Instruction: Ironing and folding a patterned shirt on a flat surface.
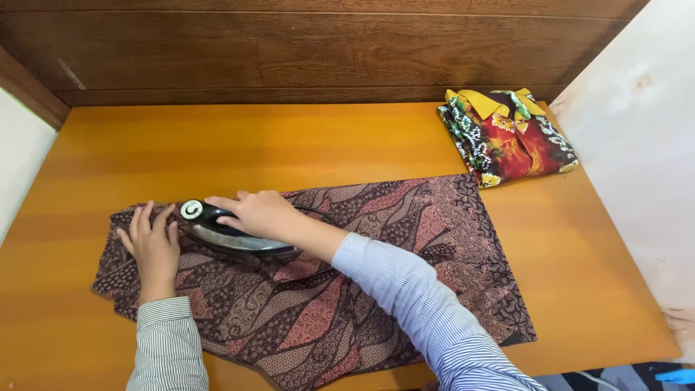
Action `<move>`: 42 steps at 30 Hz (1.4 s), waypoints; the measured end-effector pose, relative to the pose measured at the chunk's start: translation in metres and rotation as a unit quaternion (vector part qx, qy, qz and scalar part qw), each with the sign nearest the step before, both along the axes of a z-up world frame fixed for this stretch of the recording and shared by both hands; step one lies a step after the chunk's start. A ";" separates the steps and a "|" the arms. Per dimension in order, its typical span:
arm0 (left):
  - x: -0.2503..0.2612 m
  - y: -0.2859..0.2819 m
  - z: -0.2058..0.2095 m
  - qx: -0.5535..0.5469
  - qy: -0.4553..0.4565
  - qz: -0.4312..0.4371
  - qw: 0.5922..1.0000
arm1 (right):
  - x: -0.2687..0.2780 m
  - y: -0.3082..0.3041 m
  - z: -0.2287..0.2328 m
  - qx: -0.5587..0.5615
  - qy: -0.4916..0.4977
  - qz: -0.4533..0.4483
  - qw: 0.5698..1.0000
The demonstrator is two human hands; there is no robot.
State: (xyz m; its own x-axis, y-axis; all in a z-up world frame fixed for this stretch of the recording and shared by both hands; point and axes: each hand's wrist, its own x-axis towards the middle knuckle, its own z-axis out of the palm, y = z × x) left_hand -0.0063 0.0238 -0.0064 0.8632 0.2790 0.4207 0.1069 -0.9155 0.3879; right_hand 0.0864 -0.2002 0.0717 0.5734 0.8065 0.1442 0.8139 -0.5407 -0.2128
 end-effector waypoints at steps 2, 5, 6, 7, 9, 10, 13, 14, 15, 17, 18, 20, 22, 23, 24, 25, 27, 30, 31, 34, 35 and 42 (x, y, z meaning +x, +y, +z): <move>0.004 0.008 -0.010 -0.012 0.033 0.015 0.999 | -0.001 -0.024 0.027 -0.023 0.083 0.025 0.996; 0.007 0.012 -0.015 -0.021 0.079 0.033 0.996 | 0.006 -0.061 0.033 -0.025 0.202 0.097 0.974; 0.006 0.011 -0.016 -0.020 0.093 0.036 0.995 | 0.010 -0.074 0.028 -0.006 0.240 0.143 0.960; 0.004 0.011 -0.014 -0.020 0.094 0.037 0.995 | 0.010 -0.089 0.029 -0.006 0.241 0.143 0.960; 0.005 0.007 -0.010 -0.024 0.107 0.039 0.993 | 0.013 -0.121 0.033 -0.034 0.304 0.150 0.940; 0.005 0.007 -0.010 -0.024 0.105 0.038 0.993 | 0.015 -0.134 0.035 -0.033 0.303 0.149 0.941; 0.007 0.009 -0.013 -0.015 0.098 0.038 0.994 | 0.022 -0.166 0.042 -0.012 0.363 0.157 0.919; 0.006 0.010 -0.016 -0.011 0.087 0.035 0.995 | 0.021 -0.171 0.043 -0.013 0.369 0.145 0.918; 0.005 0.011 -0.019 -0.006 0.077 0.033 0.996 | 0.021 -0.175 0.044 -0.013 0.375 0.132 0.918; 0.000 0.009 -0.017 -0.026 0.080 0.028 0.996 | 0.013 -0.168 0.043 -0.023 0.345 0.116 0.931; 0.005 0.009 -0.013 -0.044 0.078 0.022 0.996 | 0.011 -0.165 0.044 -0.032 0.309 0.099 0.945; 0.006 0.010 -0.009 -0.061 0.080 0.021 0.995 | 0.005 -0.151 0.042 -0.037 0.268 0.073 0.960; 0.004 0.009 -0.008 -0.082 0.087 0.025 0.992 | -0.002 -0.133 0.043 -0.046 0.231 0.050 0.970; 0.004 0.009 -0.008 -0.089 0.078 0.026 0.993 | -0.006 -0.122 0.045 -0.050 0.222 0.037 0.973; 0.004 0.010 -0.008 -0.095 0.069 0.028 0.993 | -0.010 -0.110 0.048 -0.054 0.211 0.024 0.976; 0.004 0.013 -0.015 -0.096 0.069 0.028 0.993 | -0.015 -0.093 0.045 -0.054 0.211 0.024 0.976; 0.006 0.021 -0.030 -0.076 -0.021 0.018 0.997 | -0.023 -0.056 0.040 -0.059 0.111 -0.031 0.992; 0.004 0.013 -0.018 -0.081 -0.056 0.003 0.995 | -0.018 -0.004 -0.013 0.082 -0.093 -0.039 0.991; 0.003 0.011 -0.015 -0.080 -0.054 0.003 0.995 | -0.017 0.003 -0.013 0.083 -0.092 -0.040 0.991; 0.004 0.009 -0.009 -0.107 0.016 -0.024 0.994 | -0.014 0.016 -0.012 0.108 -0.117 -0.020 0.987; 0.005 0.012 -0.012 -0.084 0.066 -0.028 0.994 | -0.014 0.014 -0.011 0.082 -0.082 -0.017 0.993; 0.008 0.006 -0.004 -0.035 0.162 -0.022 0.986 | 0.002 -0.071 0.019 -0.017 0.049 0.027 0.998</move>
State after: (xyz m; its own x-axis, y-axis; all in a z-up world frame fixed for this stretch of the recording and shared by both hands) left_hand 0.0022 0.0296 -0.0101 0.9612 0.2567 0.1012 0.1963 -0.8940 0.4027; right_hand 0.0880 -0.2713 0.0903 0.5391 0.8399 0.0624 0.8183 -0.5049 -0.2746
